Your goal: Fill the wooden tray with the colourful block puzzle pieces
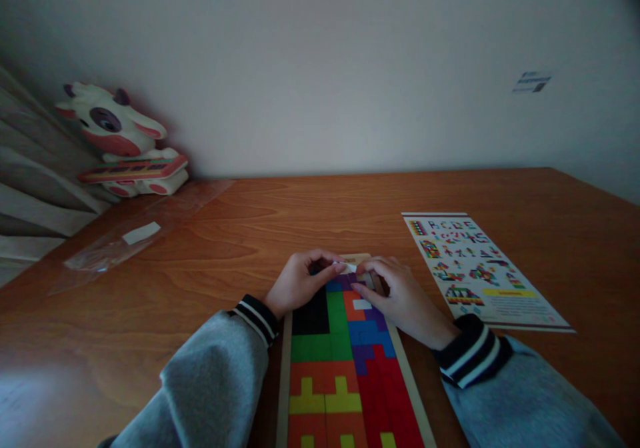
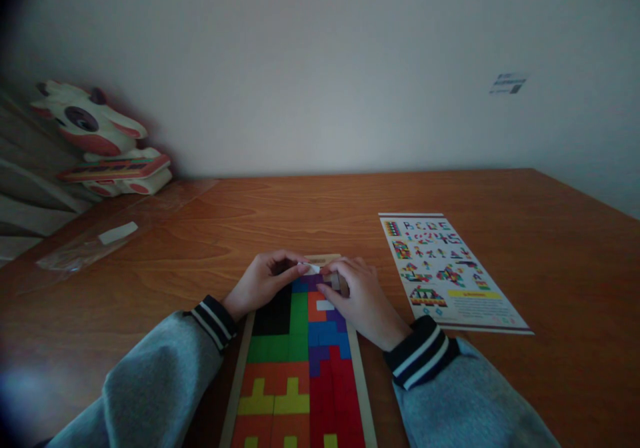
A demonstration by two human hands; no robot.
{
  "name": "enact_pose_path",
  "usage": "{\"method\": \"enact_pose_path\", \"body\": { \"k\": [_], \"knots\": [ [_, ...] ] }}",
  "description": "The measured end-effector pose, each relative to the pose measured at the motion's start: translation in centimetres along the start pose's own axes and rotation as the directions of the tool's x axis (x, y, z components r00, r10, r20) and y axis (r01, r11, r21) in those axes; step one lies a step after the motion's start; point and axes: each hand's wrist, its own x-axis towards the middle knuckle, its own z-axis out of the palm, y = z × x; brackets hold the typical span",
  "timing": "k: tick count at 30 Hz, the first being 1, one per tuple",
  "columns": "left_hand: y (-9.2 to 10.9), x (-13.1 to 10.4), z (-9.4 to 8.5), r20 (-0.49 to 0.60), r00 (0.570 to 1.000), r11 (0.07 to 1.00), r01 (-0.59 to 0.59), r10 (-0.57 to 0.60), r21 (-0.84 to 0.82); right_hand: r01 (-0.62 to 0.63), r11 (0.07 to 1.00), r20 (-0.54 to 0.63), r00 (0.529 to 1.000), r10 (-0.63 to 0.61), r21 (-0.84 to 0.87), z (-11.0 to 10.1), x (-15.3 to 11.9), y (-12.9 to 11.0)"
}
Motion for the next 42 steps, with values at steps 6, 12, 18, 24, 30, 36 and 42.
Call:
{"method": "enact_pose_path", "body": {
  "k": [6,12,18,24,30,36,42],
  "knots": [
    [-0.2,0.1,0.0,-0.013,1.000,1.000,0.001,-0.001,-0.003,-0.032,0.997,-0.023,0.999,0.033,0.076,0.0,-0.1,-0.3],
    [0.1,0.0,0.0,-0.002,1.000,1.000,0.008,-0.008,-0.025,-0.094,0.907,-0.072,0.988,0.135,0.411,-0.2,-0.1,-0.8],
    [0.7,-0.2,-0.3,0.078,0.997,0.995,-0.001,-0.007,0.102,-0.038,0.920,-0.115,0.989,0.089,0.390,-0.1,-0.1,-0.9],
    [0.9,-0.2,-0.2,0.098,0.995,0.992,-0.015,0.003,0.128,0.077,0.956,-0.104,0.993,-0.050,0.283,-0.5,0.0,-1.4],
    [0.7,-0.2,-0.2,0.076,0.997,0.993,-0.009,0.001,0.115,0.095,0.946,-0.150,0.987,-0.050,0.310,-0.3,0.0,-1.2],
    [1.4,-0.3,-0.3,0.116,0.993,0.992,-0.015,0.000,0.123,0.140,0.963,-0.207,0.974,-0.093,0.229,-0.8,0.1,-1.5],
    [1.3,-0.3,-0.2,0.115,0.993,0.994,-0.007,-0.005,0.105,0.190,0.964,-0.166,0.973,-0.160,0.188,-0.7,0.2,-1.5]
  ]
}}
